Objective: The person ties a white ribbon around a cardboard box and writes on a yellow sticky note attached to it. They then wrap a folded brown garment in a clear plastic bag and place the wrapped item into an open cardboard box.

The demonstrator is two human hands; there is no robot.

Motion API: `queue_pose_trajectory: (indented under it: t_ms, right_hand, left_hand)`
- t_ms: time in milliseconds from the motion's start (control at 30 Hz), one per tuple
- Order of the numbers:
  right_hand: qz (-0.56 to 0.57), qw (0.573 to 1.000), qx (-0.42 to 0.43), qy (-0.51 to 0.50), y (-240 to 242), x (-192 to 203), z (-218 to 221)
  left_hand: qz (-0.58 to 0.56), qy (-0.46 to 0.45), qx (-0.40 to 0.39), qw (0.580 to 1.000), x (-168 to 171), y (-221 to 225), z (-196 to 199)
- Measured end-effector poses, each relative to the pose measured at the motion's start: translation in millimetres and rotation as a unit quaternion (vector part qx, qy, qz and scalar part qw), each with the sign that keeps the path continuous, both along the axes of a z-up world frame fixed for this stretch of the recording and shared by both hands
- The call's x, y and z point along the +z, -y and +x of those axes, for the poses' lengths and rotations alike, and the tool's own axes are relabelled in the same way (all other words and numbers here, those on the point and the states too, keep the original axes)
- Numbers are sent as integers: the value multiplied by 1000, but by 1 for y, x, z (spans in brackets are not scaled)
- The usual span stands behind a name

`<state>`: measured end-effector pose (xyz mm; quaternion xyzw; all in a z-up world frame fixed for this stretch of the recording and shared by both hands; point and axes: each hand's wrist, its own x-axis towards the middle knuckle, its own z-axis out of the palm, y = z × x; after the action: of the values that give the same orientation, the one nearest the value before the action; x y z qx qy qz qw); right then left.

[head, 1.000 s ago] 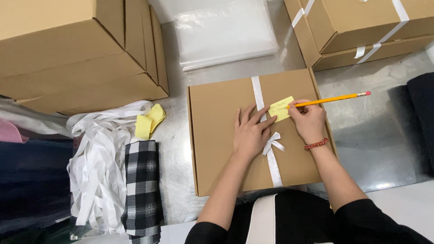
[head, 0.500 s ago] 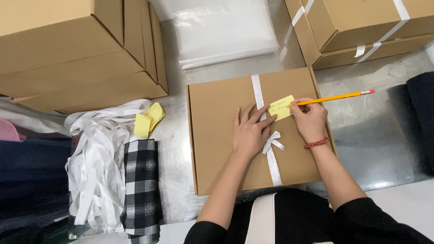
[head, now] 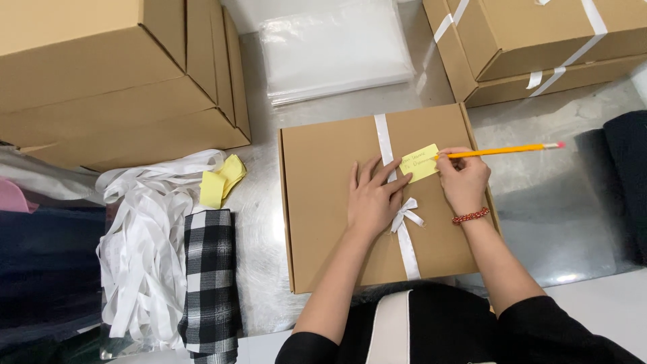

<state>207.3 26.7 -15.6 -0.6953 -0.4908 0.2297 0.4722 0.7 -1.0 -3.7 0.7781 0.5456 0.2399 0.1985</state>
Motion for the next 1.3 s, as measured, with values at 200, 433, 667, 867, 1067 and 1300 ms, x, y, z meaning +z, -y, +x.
queue_pose_trajectory:
  t_ms: [200,433,667,867,1067,1300]
  right_hand:
    - [99,984,78,-126,1,25,-4]
    - [83,964,239,80,32,45,-13]
    - [38,941,276,189,27,20,-20]
    - [12,937,247,245,18,19,-44]
    - [2,943,260,207,15,22,-51]
    - [-6,979,201,-27,33,64,-48]
  left_hand:
    - [-6,14,-7,1000,-4,-2,-1]
    - [-16,13,-21,1000,2,0,-2]
    - [13,83,2,996,8,-1,-4]
    - [91,111,74,987,-32,-9,0]
    - [151,47,93,983,-46,-12,6]
    - [32,-58,43,997,-21,-5,12]
